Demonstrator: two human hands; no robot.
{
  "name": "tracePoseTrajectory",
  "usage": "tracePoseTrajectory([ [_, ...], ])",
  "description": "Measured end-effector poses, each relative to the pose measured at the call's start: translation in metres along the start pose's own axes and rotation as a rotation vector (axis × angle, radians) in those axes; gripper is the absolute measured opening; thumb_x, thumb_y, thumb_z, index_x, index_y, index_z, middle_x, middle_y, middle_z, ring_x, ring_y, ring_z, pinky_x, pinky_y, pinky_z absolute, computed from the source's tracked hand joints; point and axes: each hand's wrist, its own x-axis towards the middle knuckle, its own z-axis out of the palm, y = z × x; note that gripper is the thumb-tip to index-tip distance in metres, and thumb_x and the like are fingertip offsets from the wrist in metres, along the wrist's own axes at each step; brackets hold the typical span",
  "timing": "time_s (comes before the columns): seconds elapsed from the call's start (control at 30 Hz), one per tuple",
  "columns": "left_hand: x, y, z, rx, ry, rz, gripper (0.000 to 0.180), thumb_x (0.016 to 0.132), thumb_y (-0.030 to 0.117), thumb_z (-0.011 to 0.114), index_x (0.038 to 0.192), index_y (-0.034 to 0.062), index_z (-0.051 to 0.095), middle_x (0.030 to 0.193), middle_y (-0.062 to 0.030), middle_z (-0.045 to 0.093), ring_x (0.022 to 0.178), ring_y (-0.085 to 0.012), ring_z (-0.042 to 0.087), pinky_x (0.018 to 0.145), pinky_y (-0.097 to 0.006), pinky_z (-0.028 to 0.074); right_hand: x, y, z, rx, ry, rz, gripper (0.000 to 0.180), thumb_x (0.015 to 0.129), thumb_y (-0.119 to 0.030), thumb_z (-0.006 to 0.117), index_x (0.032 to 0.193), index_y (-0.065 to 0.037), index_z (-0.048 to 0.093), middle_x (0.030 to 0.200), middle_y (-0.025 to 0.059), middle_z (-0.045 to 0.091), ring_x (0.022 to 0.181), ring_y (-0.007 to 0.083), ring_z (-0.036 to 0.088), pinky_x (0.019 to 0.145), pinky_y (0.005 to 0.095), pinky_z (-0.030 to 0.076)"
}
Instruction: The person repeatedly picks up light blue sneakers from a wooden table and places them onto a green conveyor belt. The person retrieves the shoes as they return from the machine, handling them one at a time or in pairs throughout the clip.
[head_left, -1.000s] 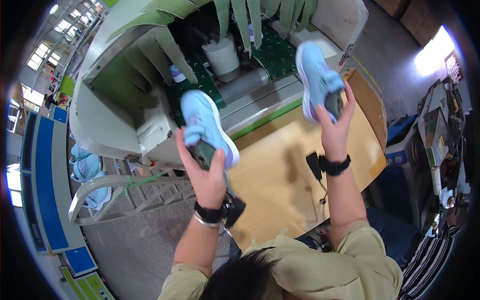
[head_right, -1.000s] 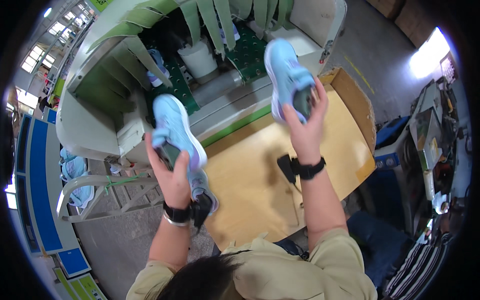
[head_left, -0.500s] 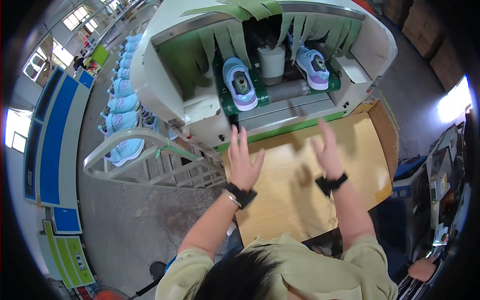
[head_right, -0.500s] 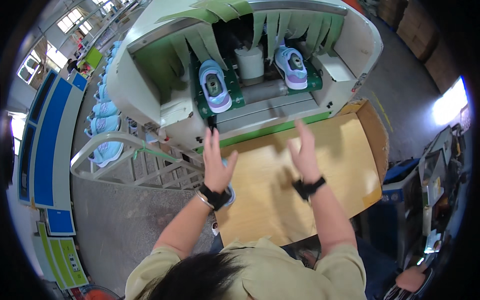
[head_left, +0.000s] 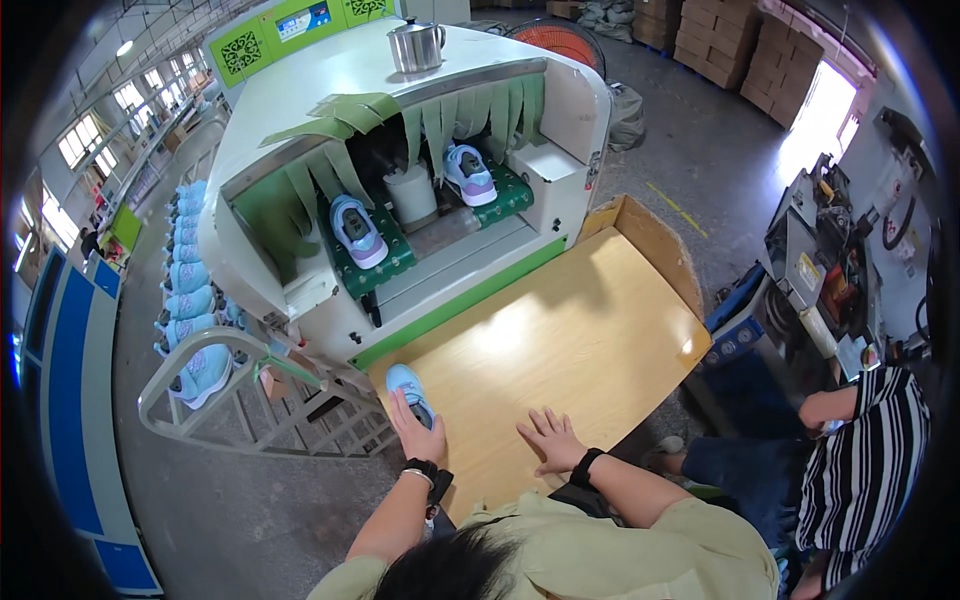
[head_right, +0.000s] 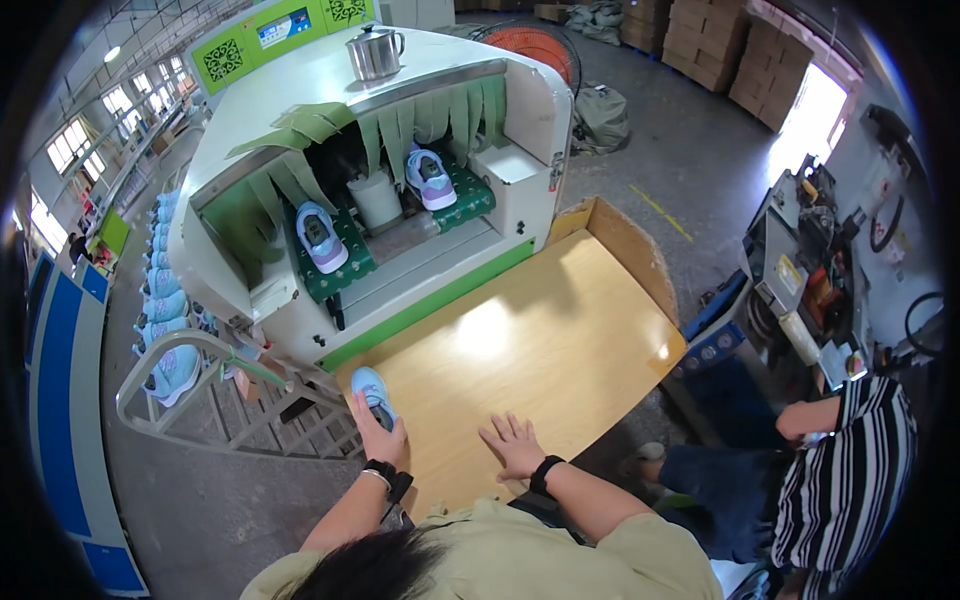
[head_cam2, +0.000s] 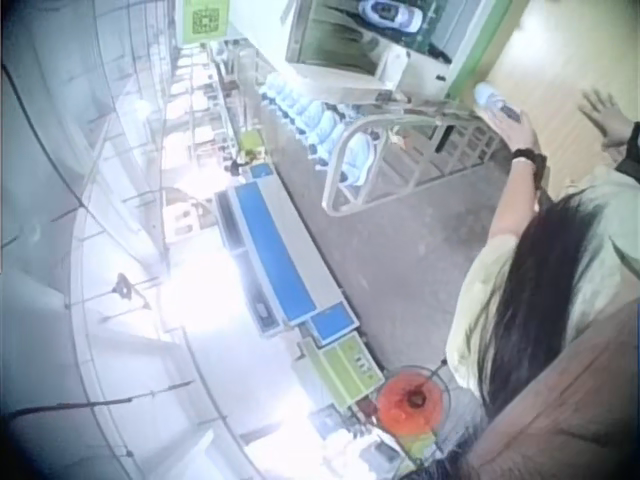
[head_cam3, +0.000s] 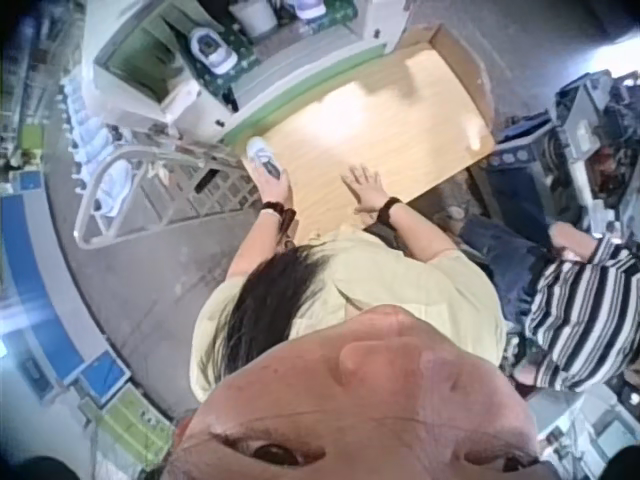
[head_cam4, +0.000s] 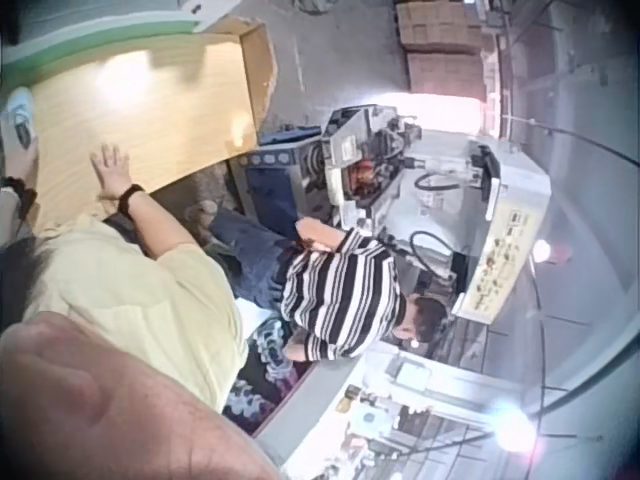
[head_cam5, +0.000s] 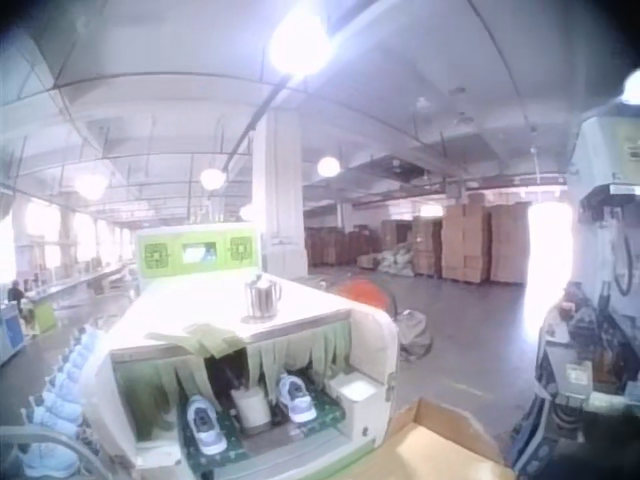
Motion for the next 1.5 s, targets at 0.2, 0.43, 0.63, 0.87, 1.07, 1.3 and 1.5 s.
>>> tracePoseTrajectory([
  [0.2,-0.004,-0.003,-0.002,-0.047,-0.005,-0.108,0.091,0.079,0.008,0.07,0.156,0.0023,0.023,0.16,-0.027,0.026,0.149,-0.0422,0.025,0.123,-0.045,0.023,-0.003,-0.002,0.0,0.002,0.028,-0.014,0.123,0.063,-0.042,0.09,0.162,-0.028,0.019,0.17,0.0155,0.005,0.155,0.0439,0.0,0.119,0.0687,0.007],
  [0.43,-0.007,0.009,-0.014,-0.06,-0.053,-0.117,0.09,0.081,0.012,0.07,0.155,0.0015,0.021,0.156,-0.0247,0.028,0.145,-0.0429,0.03,0.12,-0.046,0.029,-0.005,-0.001,0.002,0.013,0.012,-0.011,0.127,0.06,-0.043,0.092,0.162,-0.027,0.018,0.17,0.0164,0.003,0.154,0.0461,-0.002,0.119,0.0689,0.007],
  [0.63,-0.005,0.017,-0.014,-0.068,-0.075,-0.155,0.089,0.083,0.011,0.069,0.156,0.0019,0.02,0.158,-0.0239,0.027,0.146,-0.0423,0.029,0.12,-0.045,0.029,-0.008,-0.005,-0.005,0.03,0.019,0.01,0.121,0.063,-0.038,0.091,0.161,-0.027,0.022,0.17,0.0136,0.007,0.155,0.0434,0.001,0.12,0.0669,0.009],
  [0.87,-0.002,0.01,-0.009,-0.046,-0.09,-0.105,0.089,0.082,0.01,0.07,0.156,0.0022,0.02,0.157,-0.0237,0.027,0.147,-0.0414,0.026,0.121,-0.046,0.027,0.016,0.032,-0.003,0.317,0.175,-0.043,0.105,0.07,-0.034,0.086,0.158,-0.018,0.032,0.162,0.024,0.026,0.148,0.0455,0.026,0.122,0.0536,0.023],
  [1.07,0.0,0.008,-0.008,-0.016,-0.06,-0.092,0.09,0.081,0.007,0.07,0.156,0.001,0.02,0.156,-0.0246,0.028,0.146,-0.0424,0.028,0.121,-0.046,0.027,0.071,0.111,-0.126,0.261,0.934,0.389,0.094,0.083,-0.04,0.078,0.155,-0.002,0.031,0.146,0.0292,0.045,0.136,0.0432,0.043,0.112,0.0504,0.036],
  [1.3,0.001,0.015,-0.01,-0.012,-0.081,-0.166,0.088,0.081,0.007,0.071,0.155,-0.0016,0.022,0.155,-0.0259,0.03,0.146,-0.0427,0.029,0.121,-0.045,0.026,0.184,0.135,-0.149,0.253,0.689,0.644,0.086,0.095,-0.035,0.064,0.159,-0.005,0.015,0.105,0.03,0.067,0.094,0.0454,0.067,0.085,0.0509,0.053],
  [1.5,-0.001,-0.003,-0.022,-0.093,-0.182,-0.118,0.104,0.08,0.014,0.076,0.159,-0.0003,0.009,0.157,-0.0273,0.025,0.147,-0.043,0.027,0.121,-0.045,0.025,0.11,0.122,-0.128,-0.02,0.764,0.046,0.071,0.09,-0.007,0.067,0.155,-0.017,0.039,0.143,0.0214,0.053,0.129,0.0416,0.049,0.108,0.0508,0.039],
])
